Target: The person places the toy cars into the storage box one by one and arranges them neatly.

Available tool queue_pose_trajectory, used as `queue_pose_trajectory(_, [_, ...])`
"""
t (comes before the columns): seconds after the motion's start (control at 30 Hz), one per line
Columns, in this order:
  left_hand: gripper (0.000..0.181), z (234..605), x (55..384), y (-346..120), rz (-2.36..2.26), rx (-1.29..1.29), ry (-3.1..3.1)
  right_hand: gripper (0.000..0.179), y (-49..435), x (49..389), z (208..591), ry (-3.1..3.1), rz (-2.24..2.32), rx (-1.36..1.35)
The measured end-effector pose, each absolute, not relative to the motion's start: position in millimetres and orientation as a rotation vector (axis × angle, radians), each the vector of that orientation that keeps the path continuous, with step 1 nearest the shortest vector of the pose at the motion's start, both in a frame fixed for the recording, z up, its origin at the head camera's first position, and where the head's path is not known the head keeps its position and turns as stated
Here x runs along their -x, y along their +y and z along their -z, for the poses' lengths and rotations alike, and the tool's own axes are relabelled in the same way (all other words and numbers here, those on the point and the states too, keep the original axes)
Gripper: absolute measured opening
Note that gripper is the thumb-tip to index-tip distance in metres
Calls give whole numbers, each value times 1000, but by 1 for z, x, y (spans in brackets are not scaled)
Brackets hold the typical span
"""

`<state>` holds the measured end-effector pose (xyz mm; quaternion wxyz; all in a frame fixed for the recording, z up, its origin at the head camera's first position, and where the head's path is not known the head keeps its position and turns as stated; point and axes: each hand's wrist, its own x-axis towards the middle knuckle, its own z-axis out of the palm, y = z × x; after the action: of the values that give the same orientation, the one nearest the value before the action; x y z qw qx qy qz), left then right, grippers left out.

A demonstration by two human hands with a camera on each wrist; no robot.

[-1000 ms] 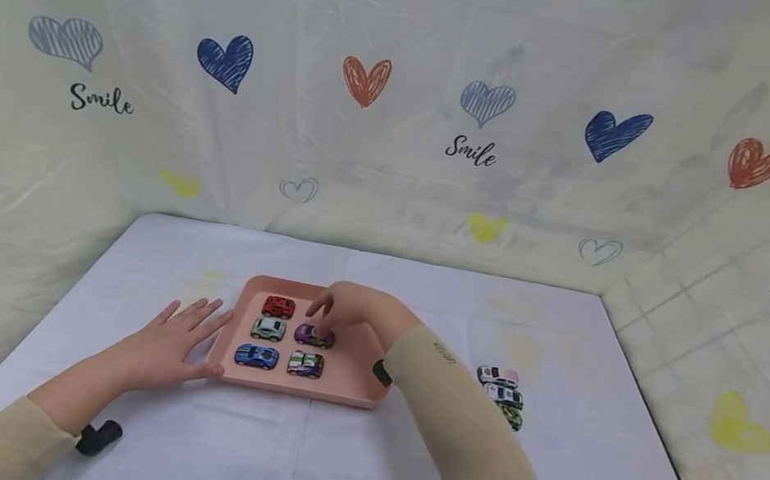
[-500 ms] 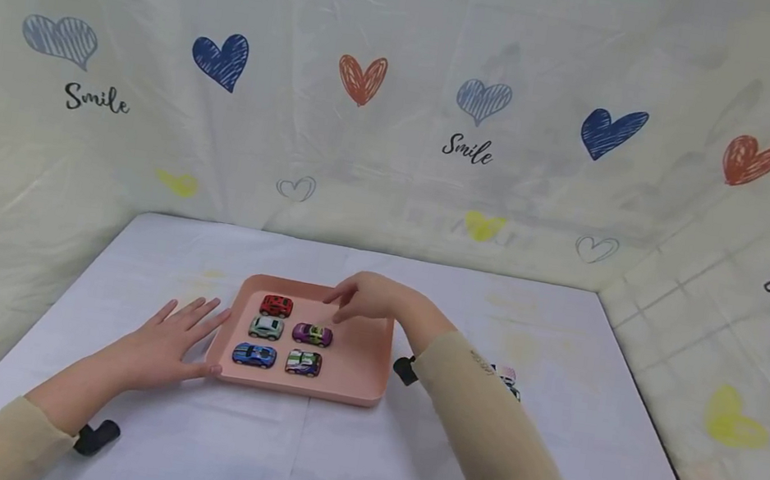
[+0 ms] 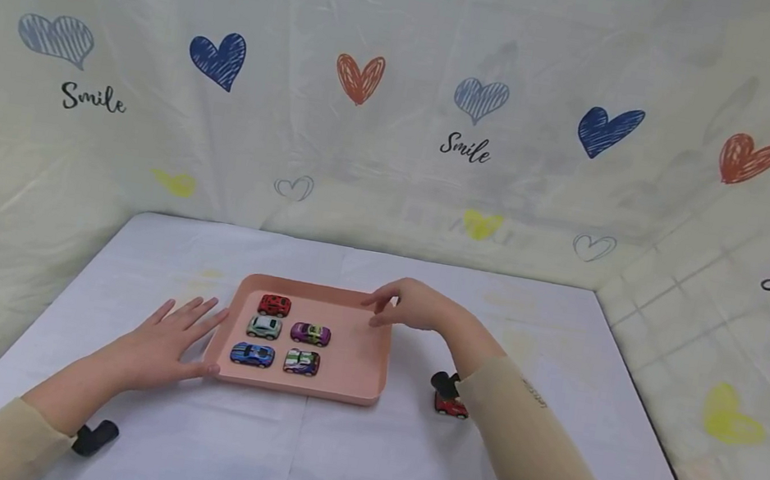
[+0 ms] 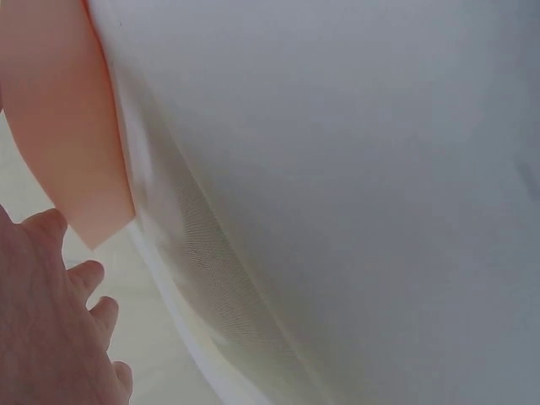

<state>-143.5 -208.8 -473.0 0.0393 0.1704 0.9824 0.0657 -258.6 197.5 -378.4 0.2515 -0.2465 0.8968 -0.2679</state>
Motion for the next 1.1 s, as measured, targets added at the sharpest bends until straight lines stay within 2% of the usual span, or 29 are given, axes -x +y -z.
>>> queue_pose_trajectory(0.6, [96, 458, 139, -204, -229, -518, 2963, 37, 278, 225, 397, 2465, 736, 532])
queue_pose_trajectory(1.1, [98, 460, 139, -206, -255, -510, 2971, 33, 308, 195, 407, 2450, 716, 521])
